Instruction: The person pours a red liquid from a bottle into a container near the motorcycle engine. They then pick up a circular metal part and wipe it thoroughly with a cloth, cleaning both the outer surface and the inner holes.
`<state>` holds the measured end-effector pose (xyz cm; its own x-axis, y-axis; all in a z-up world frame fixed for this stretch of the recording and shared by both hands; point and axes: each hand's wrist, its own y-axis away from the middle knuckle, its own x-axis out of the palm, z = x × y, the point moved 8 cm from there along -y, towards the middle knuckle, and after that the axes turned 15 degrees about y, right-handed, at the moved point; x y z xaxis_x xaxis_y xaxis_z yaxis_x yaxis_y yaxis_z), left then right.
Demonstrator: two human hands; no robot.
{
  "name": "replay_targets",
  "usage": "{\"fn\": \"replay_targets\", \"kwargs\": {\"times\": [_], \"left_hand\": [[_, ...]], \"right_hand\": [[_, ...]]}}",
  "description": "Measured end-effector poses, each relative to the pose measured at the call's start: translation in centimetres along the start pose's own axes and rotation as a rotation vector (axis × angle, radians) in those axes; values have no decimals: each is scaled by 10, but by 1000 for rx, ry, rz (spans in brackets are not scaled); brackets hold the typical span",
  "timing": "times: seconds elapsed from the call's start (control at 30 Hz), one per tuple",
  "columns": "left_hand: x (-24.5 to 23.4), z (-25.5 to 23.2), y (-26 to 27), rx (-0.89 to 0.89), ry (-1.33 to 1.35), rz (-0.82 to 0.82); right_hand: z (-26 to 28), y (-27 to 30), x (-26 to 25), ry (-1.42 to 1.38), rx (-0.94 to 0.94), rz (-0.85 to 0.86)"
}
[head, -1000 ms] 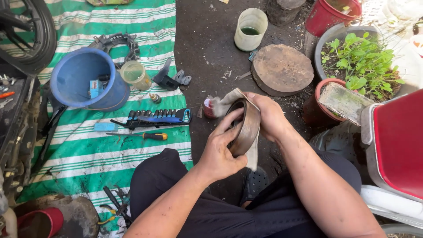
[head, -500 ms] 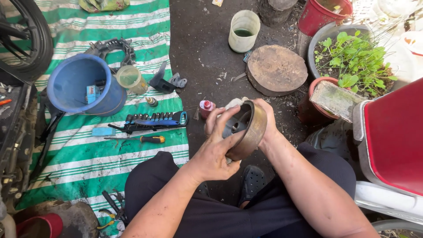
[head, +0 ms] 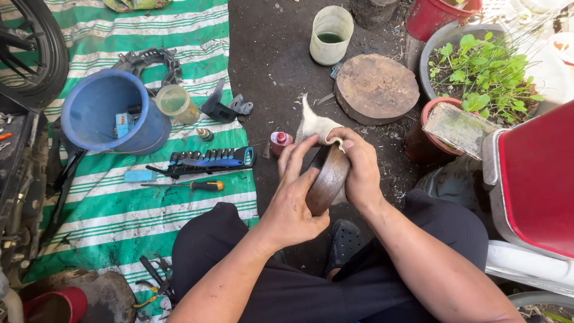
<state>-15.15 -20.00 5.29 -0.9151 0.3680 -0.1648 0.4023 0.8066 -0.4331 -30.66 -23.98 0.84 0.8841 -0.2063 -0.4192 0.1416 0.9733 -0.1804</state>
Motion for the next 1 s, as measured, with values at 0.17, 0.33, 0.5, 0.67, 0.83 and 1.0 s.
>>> {"fn": "replay_targets", "kwargs": {"times": [0.17,0.33,0.5,0.67,0.83,1.0], "left_hand": [[0,25,5,-100,-31,-13],[-3,44,4,-145,-43,-51],[-2,44,4,-149,17,-50],[-4,31,11,105,34,-118],[-1,43,14,150,-38,-84],[-5,37,10,13,15,-5]], "right_hand": [[33,26,6,253,-322,-71],[49,28,18,414,-451,-2],[8,-3,16,150,-172,133],[-79,1,36,-583,839,-41],[-84,1,29,-425,893,-32],[-52,-15,14,-2,357,89]]}}
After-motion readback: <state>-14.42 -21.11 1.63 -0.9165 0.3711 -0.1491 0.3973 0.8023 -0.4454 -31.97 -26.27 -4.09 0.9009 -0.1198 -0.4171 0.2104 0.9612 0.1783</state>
